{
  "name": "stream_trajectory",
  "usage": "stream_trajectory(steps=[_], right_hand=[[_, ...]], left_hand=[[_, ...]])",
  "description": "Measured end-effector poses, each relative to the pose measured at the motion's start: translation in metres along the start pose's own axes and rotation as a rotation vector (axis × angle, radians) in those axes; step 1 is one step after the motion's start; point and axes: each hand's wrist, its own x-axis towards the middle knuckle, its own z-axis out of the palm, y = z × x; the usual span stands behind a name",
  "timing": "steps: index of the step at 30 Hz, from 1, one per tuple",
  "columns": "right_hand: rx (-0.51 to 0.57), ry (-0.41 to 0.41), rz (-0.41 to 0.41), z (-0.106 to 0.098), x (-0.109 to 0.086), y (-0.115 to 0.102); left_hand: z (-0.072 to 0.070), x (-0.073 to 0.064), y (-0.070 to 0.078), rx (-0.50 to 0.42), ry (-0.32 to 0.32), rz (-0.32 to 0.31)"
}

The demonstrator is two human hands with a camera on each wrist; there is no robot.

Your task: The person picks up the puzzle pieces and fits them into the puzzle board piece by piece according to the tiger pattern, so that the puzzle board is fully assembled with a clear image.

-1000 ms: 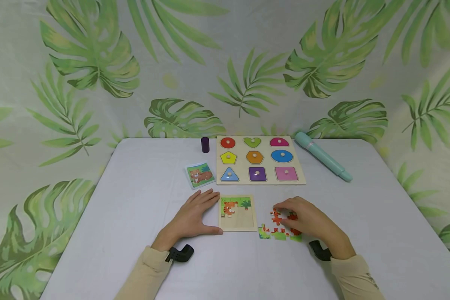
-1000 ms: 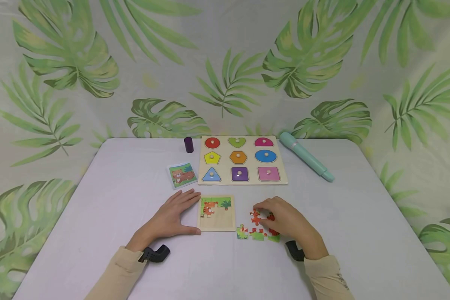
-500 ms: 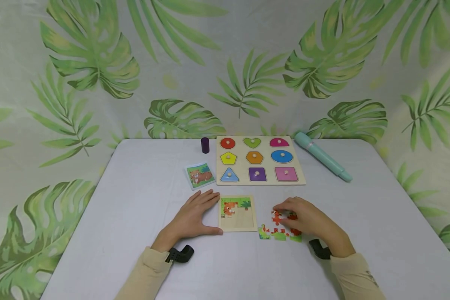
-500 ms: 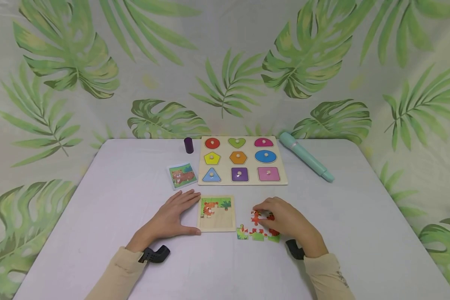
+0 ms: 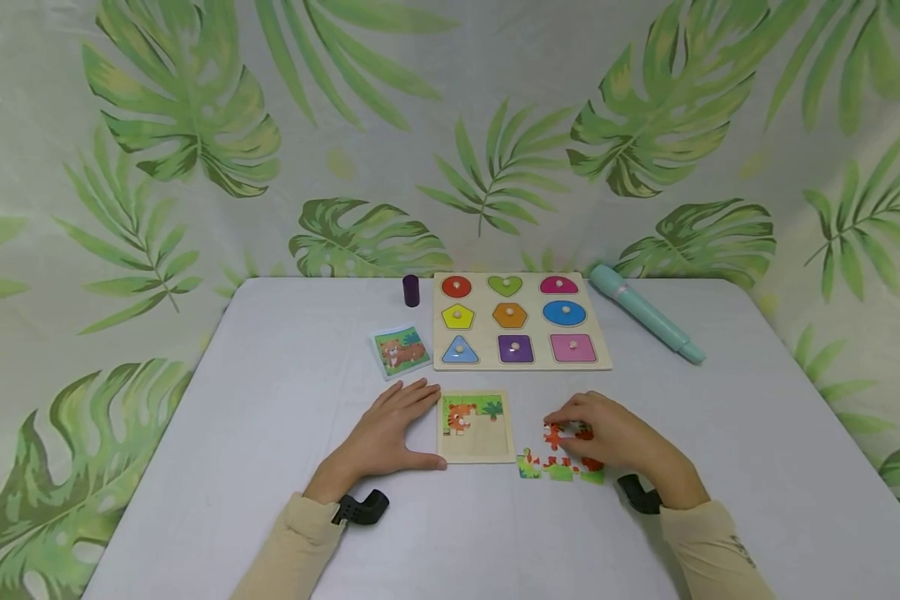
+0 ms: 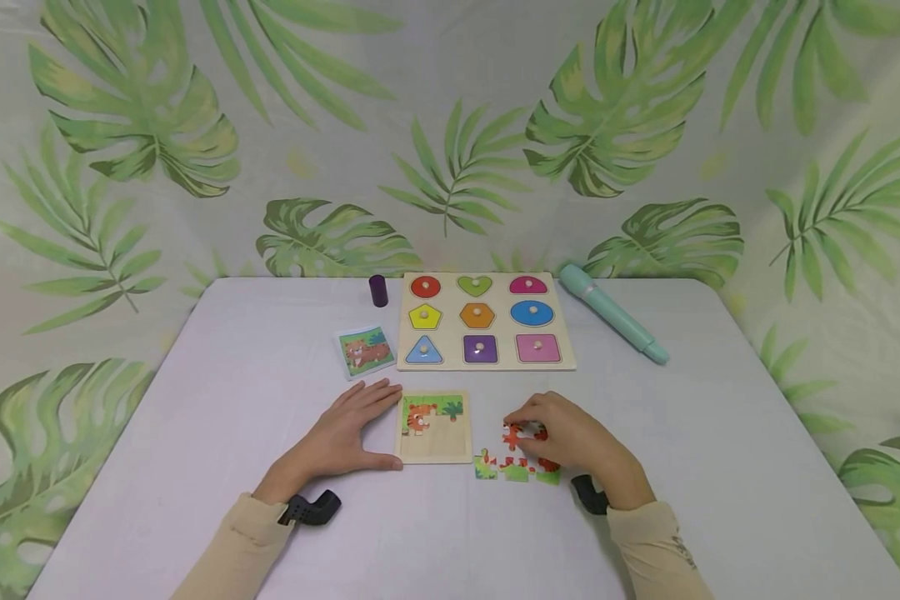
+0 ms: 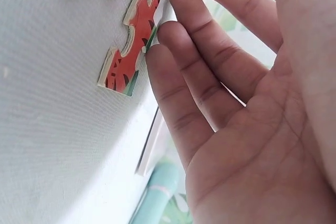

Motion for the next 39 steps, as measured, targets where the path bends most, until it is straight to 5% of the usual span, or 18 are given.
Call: stream_trajectory(steps=[39], right_hand=[[-0.015, 0.027, -0.005, -0.011, 0.014, -0.02]], left_hand=[[0.0, 0.0, -0.001, -0.01, -0.002, 0.008]])
